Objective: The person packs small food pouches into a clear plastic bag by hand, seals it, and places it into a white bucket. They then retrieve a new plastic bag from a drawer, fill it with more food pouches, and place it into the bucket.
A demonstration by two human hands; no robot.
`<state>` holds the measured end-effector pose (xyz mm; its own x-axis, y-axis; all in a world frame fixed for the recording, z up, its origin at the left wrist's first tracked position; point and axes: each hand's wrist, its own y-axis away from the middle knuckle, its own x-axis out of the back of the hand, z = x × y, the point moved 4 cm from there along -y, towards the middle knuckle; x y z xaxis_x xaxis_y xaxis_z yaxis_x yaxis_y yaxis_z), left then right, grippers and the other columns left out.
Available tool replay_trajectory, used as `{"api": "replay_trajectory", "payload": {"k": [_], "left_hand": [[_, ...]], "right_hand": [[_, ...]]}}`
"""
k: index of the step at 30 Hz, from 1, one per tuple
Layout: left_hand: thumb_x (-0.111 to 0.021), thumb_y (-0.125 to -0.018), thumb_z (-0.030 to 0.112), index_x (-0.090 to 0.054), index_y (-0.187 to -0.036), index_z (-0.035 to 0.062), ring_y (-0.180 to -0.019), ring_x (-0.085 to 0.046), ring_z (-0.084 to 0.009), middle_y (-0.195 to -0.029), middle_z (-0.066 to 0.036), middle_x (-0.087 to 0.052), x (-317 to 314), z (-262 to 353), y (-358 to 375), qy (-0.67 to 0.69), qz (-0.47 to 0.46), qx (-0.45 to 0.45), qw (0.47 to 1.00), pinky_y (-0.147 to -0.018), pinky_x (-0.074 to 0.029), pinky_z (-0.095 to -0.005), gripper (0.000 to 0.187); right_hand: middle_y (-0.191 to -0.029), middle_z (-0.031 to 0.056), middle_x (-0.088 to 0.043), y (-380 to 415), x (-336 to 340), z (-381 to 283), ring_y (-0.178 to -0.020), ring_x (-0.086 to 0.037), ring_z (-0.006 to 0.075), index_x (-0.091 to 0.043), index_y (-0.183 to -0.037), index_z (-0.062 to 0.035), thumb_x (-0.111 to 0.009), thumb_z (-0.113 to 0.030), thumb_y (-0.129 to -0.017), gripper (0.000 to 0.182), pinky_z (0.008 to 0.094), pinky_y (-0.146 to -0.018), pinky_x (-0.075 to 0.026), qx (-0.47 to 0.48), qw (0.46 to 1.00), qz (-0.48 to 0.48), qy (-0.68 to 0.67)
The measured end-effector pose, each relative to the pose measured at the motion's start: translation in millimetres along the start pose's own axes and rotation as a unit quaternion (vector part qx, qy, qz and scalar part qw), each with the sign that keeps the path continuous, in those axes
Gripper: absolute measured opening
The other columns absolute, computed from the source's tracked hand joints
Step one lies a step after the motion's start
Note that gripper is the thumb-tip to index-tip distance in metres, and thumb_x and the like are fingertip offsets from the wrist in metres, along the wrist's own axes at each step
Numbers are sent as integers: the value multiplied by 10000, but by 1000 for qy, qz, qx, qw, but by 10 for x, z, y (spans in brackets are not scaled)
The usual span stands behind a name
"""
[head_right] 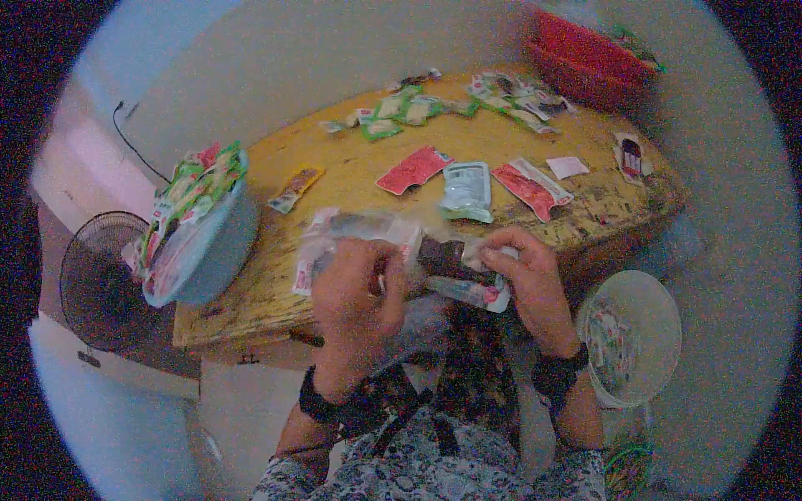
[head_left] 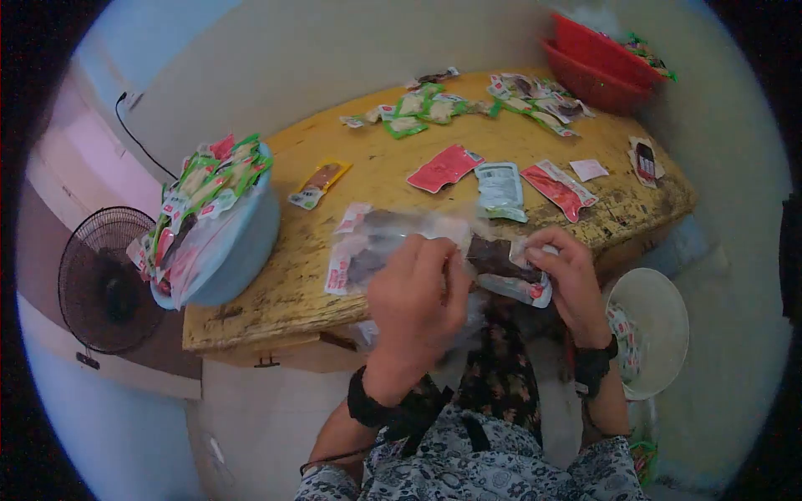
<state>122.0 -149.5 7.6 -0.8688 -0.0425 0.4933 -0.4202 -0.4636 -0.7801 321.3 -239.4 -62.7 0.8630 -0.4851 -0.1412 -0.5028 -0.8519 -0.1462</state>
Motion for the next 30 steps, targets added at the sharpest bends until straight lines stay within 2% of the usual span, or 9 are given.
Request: {"api": "replay_trajectory", "payload": {"k": [5, 8, 11, 15, 17, 20, 24, 27, 30], "left_hand": [[-692, -813, 38, -591, -899, 58, -667, -596, -314, -801, -117, -544, -53, 115, 36, 27, 2, -27, 999, -550, -463, -418, 134], [-692, -814, 32, -609, -940, 44, -685, -625, -331, -815, -130, -584, -107, 222, 97, 52, -15, -28, 998, -583, -495, -418, 151], [-695, -816, 36, -626, -970, 36, -698, -639, -341, -852, -138, -622, -143, 246, 127, 67, -30, -24, 997, -600, -513, -410, 169], [-710, -817, 68, -638, -1000, 34, -784, -643, -361, -929, -152, -654, -104, -12, 186, 87, -4, -7, 996, -690, -526, -441, 200], [-712, -826, 92, -637, -1069, 27, -878, -627, -383, -983, -174, -655, 91, -218, 164, 25, 19, -11, 999, -777, -512, -474, 262], [-712, -845, 126, -602, -1228, 22, -1054, -589, -415, -1125, -211, -639, 293, -610, 151, -49, 37, 32, 998, -920, -476, -500, 412], [-722, -834, 123, -467, -1423, -17, -1230, -516, -430, -1330, -260, -525, 275, -1040, 238, -89, 25, 88, 992, -1049, -421, -482, 657], [-706, -834, 109, -405, -1479, -12, -1330, -465, -443, -1438, -265, -465, 202, -1183, 286, 81, -25, 155, 984, -1137, -358, -478, 723], [-674, -839, 101, -396, -1500, 12, -1389, -417, -447, -1480, -265, -441, 191, -1154, 246, 107, -49, 122, 986, -1169, -326, -480, 722]], "right_hand": [[-969, 48, -687, -138, -331, -50, -881, -645, 128, -646, -1040, -22, -635, -135, -945, 148, 287, -801, -523, 2, 999, -31, -37], [-978, 54, -687, -278, -496, -7, -899, -648, 142, -644, -1079, -18, -639, -140, -953, 176, 299, -808, -529, 10, 997, -37, 66], [-1008, 62, -688, -392, -626, 64, -914, -649, 153, -638, -1121, -20, -670, -139, -939, 220, 308, -835, -532, 61, 987, 4, 148], [-1119, 88, -689, -345, -749, -8, -995, -673, 189, -587, -1241, -13, -660, -89, -942, 317, 327, -899, -545, 23, 998, -40, 35], [-1168, 106, -685, -287, -674, -13, -1030, -682, 204, -554, -1294, -12, -657, -52, -940, 370, 335, -907, -557, -18, 998, -39, -39], [-1141, 120, -640, -243, -643, -93, -1036, -666, 158, -476, -1402, -10, -663, -48, -932, 507, 286, -794, -593, -35, 999, -21, -24], [-1207, 155, -678, -358, -538, 112, -884, -706, 178, -504, -1362, -28, -665, -12, -924, 467, 305, -673, -591, 8, 995, -4, 104], [-1157, 145, -686, -373, -671, 20, -711, -679, 149, -512, -1346, -23, -661, -34, -932, 440, 287, -527, -539, -16, 990, -1, 140], [-1012, 108, -682, -445, -783, -7, -587, -618, 113, -527, -1316, -20, -653, -77, -952, 389, 264, -448, -475, -22, 991, -14, 128]]}}
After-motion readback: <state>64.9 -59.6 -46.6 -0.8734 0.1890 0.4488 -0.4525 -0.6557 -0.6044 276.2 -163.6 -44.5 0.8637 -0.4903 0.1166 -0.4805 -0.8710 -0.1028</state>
